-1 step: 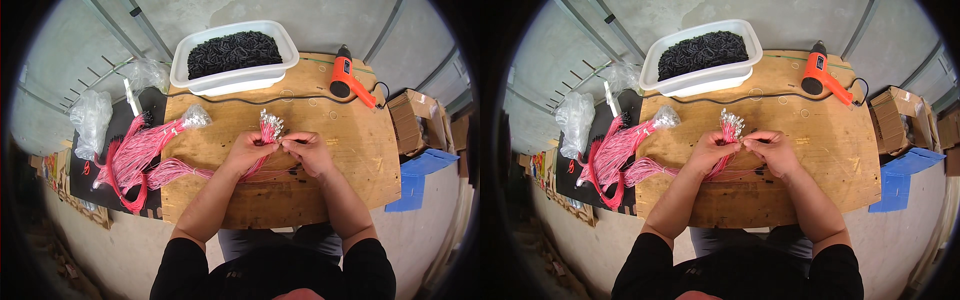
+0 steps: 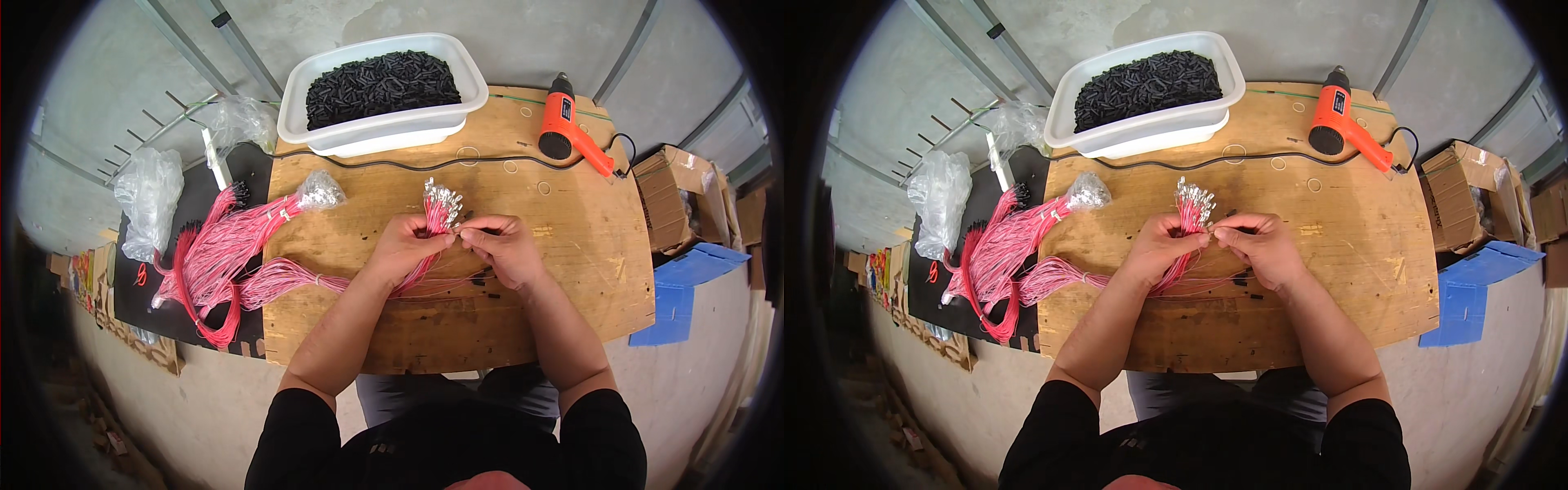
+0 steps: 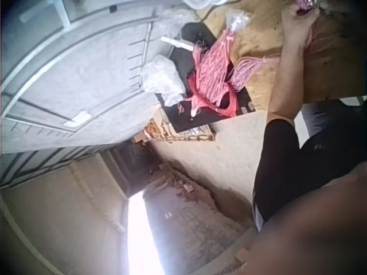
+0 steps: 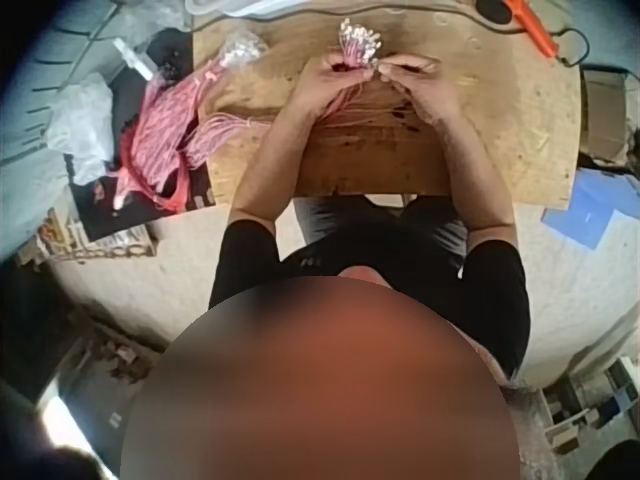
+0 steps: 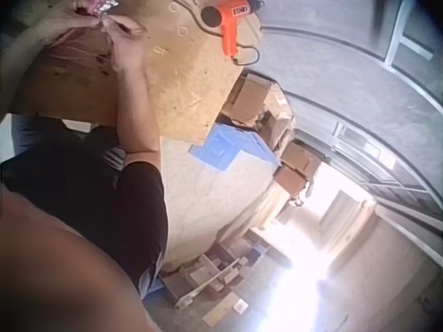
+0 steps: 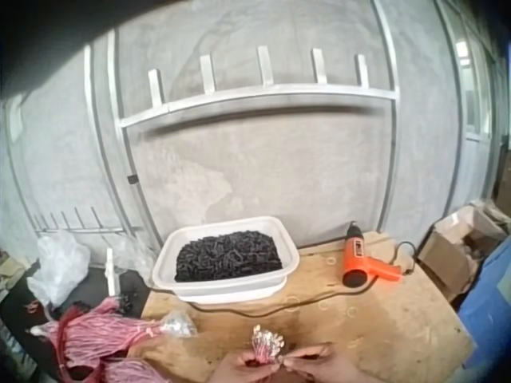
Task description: Slide black heat shrink tubes onto the ends of pink wire cables.
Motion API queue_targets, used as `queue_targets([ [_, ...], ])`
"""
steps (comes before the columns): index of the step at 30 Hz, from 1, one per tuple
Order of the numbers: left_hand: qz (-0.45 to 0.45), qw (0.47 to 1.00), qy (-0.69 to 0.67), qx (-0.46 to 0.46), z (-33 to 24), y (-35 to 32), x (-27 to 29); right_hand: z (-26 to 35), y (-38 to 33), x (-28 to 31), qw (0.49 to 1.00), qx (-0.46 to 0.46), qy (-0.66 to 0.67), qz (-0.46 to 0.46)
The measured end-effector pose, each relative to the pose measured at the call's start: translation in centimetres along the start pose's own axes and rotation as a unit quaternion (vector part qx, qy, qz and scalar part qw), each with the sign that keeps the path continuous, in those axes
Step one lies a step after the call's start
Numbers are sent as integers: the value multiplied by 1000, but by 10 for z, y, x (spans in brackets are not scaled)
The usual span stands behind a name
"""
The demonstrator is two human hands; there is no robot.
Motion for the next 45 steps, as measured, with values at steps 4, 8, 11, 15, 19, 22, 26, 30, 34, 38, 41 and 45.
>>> queue_targets([
  [4,-10,1000,-5,-23,1,0,4,4,0,-1,998,-32,54,21],
  [8,-13,1000,-2,-15,1,1,3,5,5,45,919,-49,382,-90],
  [11,-13,1000,25,-3,2,2,3,1,9,59,919,-14,384,-91],
  [15,-24,1000,16,5,2,1,4,-1,12,62,937,8,335,-99],
  [19,-19,1000,2,-9,1,1,4,6,7,45,959,-5,279,-58],
  [22,-14,1000,-2,-7,0,1,3,8,3,36,974,-20,215,-69],
  [26,-15,1000,1,-3,1,1,3,5,0,29,994,-57,88,-40],
  [30,-16,1000,1,1,2,2,4,3,1,22,994,-70,73,-40],
  [34,-15,1000,3,-9,1,2,4,4,3,23,994,-65,64,-52],
  [38,-17,1000,12,-9,2,3,5,3,5,21,998,-45,-42,-32],
  [41,-19,1000,11,-1,3,3,6,1,4,19,997,-68,7,-30],
  [45,-27,999,16,-14,-4,1,2,-5,5,26,982,-81,171,-13],
])
Point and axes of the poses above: each hand's wrist, its own y-axis towards the middle knuckle, its own x-axis out of the back of the hand, z = x × y, the point moved 10 cm from there along y, towards the middle knuckle, and after that the axes turned 4 degrees about z, right-handed, at the moved point
